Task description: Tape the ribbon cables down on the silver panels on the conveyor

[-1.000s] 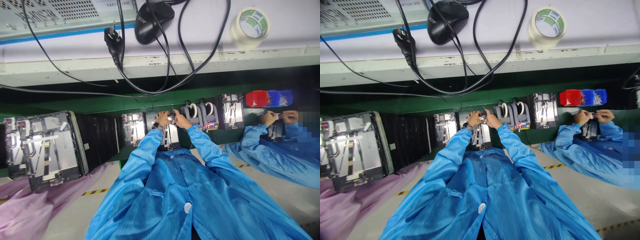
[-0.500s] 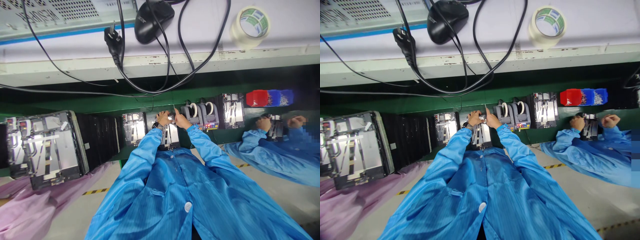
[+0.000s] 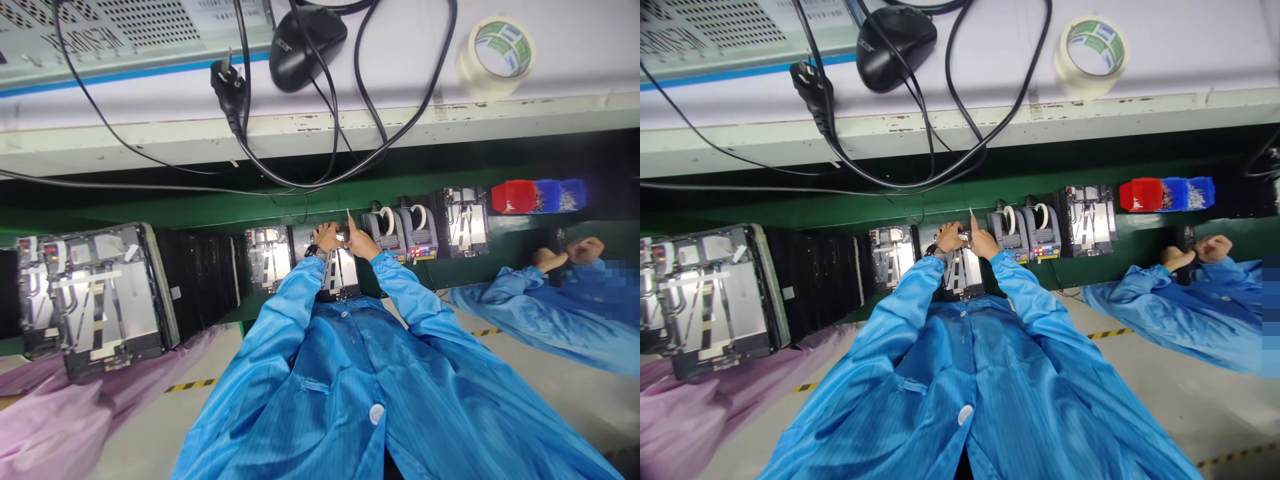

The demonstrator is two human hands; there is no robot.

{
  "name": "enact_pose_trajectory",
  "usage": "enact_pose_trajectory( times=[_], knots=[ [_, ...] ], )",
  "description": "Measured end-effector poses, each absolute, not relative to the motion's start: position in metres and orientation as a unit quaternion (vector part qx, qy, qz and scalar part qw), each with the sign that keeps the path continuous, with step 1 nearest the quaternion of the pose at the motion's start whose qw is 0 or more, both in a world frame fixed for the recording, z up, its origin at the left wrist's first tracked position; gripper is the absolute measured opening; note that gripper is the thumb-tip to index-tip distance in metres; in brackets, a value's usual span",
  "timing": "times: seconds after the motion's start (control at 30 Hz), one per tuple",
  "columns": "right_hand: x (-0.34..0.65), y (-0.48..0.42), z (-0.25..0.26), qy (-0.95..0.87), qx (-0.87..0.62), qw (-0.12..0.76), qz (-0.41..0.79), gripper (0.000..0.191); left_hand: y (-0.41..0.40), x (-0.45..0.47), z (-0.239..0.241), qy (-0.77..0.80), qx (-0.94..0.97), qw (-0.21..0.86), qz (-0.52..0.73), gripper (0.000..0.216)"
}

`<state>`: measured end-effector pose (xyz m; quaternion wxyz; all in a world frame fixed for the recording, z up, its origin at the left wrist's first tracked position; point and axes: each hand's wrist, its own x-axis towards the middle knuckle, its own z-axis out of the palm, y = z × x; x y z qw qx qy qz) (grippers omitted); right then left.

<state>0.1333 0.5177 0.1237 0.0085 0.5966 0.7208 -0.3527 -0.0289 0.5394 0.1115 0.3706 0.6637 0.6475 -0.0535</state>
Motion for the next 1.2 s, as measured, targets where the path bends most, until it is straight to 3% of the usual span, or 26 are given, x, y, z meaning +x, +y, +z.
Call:
enact_pose_trajectory(
  times=[0.43, 0.7, 0.9, 1.03, 1.2],
  knots=[
    [0.123, 0.517, 0.141, 0.716, 0.616, 0.063, -0.322, 0.112, 0.544, -0.032, 0.107, 0.627, 0.675, 0.380, -0.078, 0.065],
    [0.139, 0.534, 0.125, 0.681, 0.636, 0.035, -0.360, 0.130, 0.539, -0.034, 0.112, 0.607, 0.702, 0.364, -0.079, 0.084],
    [0.138, 0.531, 0.118, 0.656, 0.663, -0.038, -0.358, 0.104, 0.539, -0.028, 0.111, 0.619, 0.697, 0.353, -0.087, 0.083],
    [0.130, 0.486, 0.123, 0.635, 0.701, -0.165, -0.278, 0.084, 0.544, -0.028, 0.109, 0.611, 0.698, 0.359, -0.103, 0.086],
    [0.127, 0.429, 0.119, 0.683, 0.643, -0.231, -0.259, 0.084, 0.544, -0.027, 0.101, 0.618, 0.702, 0.342, -0.089, 0.076]
  ],
)
